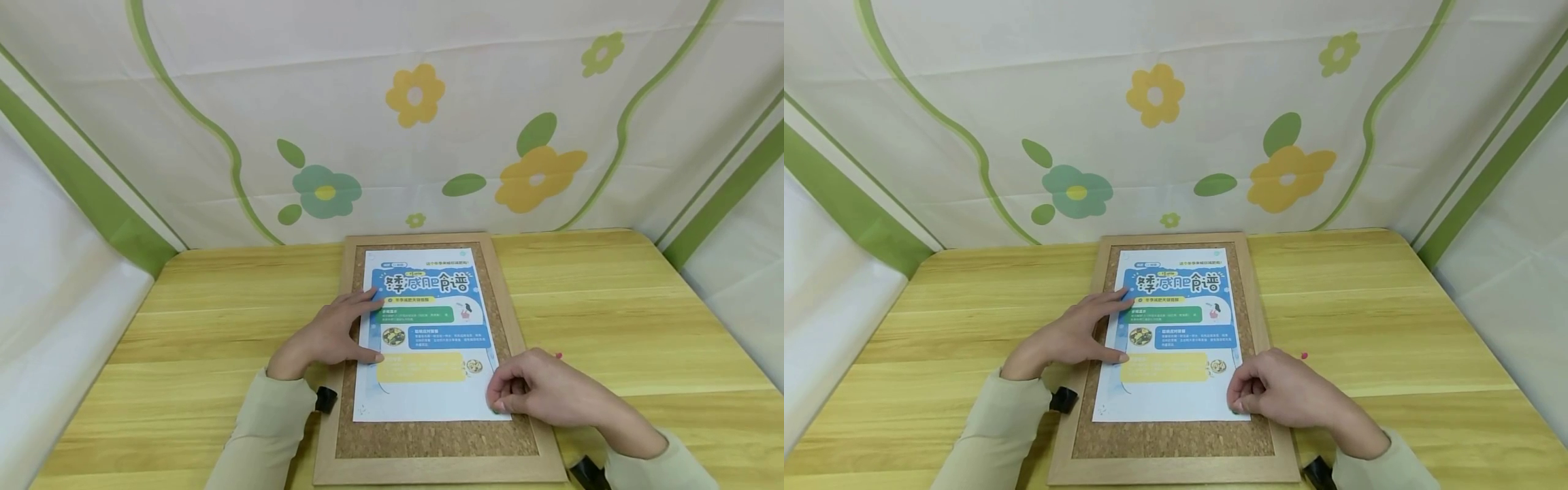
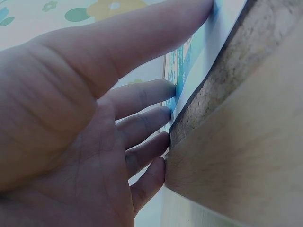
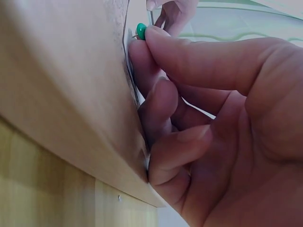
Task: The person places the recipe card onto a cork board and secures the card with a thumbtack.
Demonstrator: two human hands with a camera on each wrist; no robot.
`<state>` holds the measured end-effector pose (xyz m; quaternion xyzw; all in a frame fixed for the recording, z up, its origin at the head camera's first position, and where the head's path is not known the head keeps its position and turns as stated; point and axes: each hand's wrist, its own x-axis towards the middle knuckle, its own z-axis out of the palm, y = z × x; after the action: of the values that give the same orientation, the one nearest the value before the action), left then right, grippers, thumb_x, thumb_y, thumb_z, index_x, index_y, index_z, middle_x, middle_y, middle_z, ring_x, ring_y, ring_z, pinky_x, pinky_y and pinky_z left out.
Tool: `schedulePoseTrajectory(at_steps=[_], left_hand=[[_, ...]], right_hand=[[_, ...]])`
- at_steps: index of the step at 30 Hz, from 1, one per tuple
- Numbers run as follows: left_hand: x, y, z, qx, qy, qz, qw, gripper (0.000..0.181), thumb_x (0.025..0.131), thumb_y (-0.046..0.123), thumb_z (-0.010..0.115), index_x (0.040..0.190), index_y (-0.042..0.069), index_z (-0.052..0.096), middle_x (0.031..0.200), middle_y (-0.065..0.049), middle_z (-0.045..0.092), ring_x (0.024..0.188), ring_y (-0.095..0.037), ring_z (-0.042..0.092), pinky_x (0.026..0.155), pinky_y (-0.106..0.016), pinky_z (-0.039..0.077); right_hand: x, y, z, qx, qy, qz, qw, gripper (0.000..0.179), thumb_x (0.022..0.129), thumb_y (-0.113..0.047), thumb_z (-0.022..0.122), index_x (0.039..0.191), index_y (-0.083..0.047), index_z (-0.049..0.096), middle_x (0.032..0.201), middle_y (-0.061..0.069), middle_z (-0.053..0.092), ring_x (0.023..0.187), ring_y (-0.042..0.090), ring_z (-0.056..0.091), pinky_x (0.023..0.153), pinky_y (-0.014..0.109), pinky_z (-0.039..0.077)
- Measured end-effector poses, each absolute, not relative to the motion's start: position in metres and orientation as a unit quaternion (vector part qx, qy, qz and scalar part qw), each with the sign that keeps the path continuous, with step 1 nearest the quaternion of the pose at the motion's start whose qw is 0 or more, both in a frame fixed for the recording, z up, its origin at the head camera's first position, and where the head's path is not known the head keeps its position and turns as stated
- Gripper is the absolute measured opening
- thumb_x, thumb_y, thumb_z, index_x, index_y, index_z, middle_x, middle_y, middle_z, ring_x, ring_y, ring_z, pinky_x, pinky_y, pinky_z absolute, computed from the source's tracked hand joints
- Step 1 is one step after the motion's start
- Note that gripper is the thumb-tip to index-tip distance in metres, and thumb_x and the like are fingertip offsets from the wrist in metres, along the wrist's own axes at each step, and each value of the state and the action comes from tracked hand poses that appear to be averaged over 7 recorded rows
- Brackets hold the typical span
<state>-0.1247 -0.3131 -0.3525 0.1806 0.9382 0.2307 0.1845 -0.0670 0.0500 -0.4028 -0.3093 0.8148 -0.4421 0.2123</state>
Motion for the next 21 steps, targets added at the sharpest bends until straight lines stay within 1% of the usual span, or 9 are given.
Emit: schedulePoseTrajectory(at_steps=[10, 13, 17, 19, 21], left_hand=[[-0.1249, -0.3134, -0.3522, 0.182, 0.938, 0.231, 0.185, 0.092, 0.086, 0.033, 0.091, 0.163, 0.009, 0.047, 0.179, -0.012, 0.028, 0.166, -0.044, 0.020, 0.129, -0.073, 0.018], [-0.1252, -0.3138, -0.3522, 0.183, 0.938, 0.230, 0.185, 0.092, 0.086, 0.033, 0.091, 0.163, 0.009, 0.047, 0.179, -0.012, 0.028, 0.166, -0.044, 0.019, 0.129, -0.074, 0.018], [-0.1254, -0.3140, -0.3525, 0.183, 0.938, 0.228, 0.186, 0.092, 0.086, 0.034, 0.091, 0.164, 0.009, 0.047, 0.179, -0.012, 0.028, 0.167, -0.044, 0.019, 0.129, -0.074, 0.018], [-0.1255, -0.3140, -0.3525, 0.183, 0.938, 0.228, 0.187, 0.092, 0.086, 0.034, 0.091, 0.164, 0.009, 0.047, 0.179, -0.012, 0.028, 0.167, -0.043, 0.019, 0.129, -0.074, 0.018], [-0.1255, -0.3141, -0.3524, 0.182, 0.938, 0.229, 0.188, 0.092, 0.086, 0.034, 0.091, 0.164, 0.009, 0.047, 0.179, -0.012, 0.028, 0.167, -0.043, 0.018, 0.129, -0.074, 0.018]], right_hand=[[-0.0645, 0.0479, -0.4017, -0.287, 0.821, -0.443, 0.218, 0.011, 0.099, -0.018, 0.078, 0.090, -0.023, 0.075, 0.079, -0.013, 0.066, 0.070, -0.001, 0.055, 0.061, 0.022, 0.049], [-0.0634, 0.0481, -0.4025, -0.294, 0.831, -0.429, 0.196, 0.012, 0.097, -0.022, 0.081, 0.088, -0.026, 0.074, 0.081, -0.015, 0.064, 0.074, -0.001, 0.053, 0.063, 0.022, 0.047], [-0.0628, 0.0496, -0.4043, -0.314, 0.852, -0.395, 0.142, 0.014, 0.095, -0.030, 0.083, 0.085, -0.033, 0.074, 0.082, -0.019, 0.058, 0.083, 0.001, 0.048, 0.070, 0.024, 0.043], [-0.0633, 0.0508, -0.4050, -0.317, 0.856, -0.388, 0.131, 0.014, 0.094, -0.032, 0.084, 0.084, -0.035, 0.074, 0.082, -0.020, 0.055, 0.086, 0.003, 0.046, 0.072, 0.024, 0.041], [-0.0641, 0.0520, -0.4052, -0.318, 0.854, -0.390, 0.131, 0.013, 0.094, -0.034, 0.084, 0.085, -0.035, 0.074, 0.083, -0.019, 0.055, 0.087, 0.004, 0.045, 0.073, 0.025, 0.040]])
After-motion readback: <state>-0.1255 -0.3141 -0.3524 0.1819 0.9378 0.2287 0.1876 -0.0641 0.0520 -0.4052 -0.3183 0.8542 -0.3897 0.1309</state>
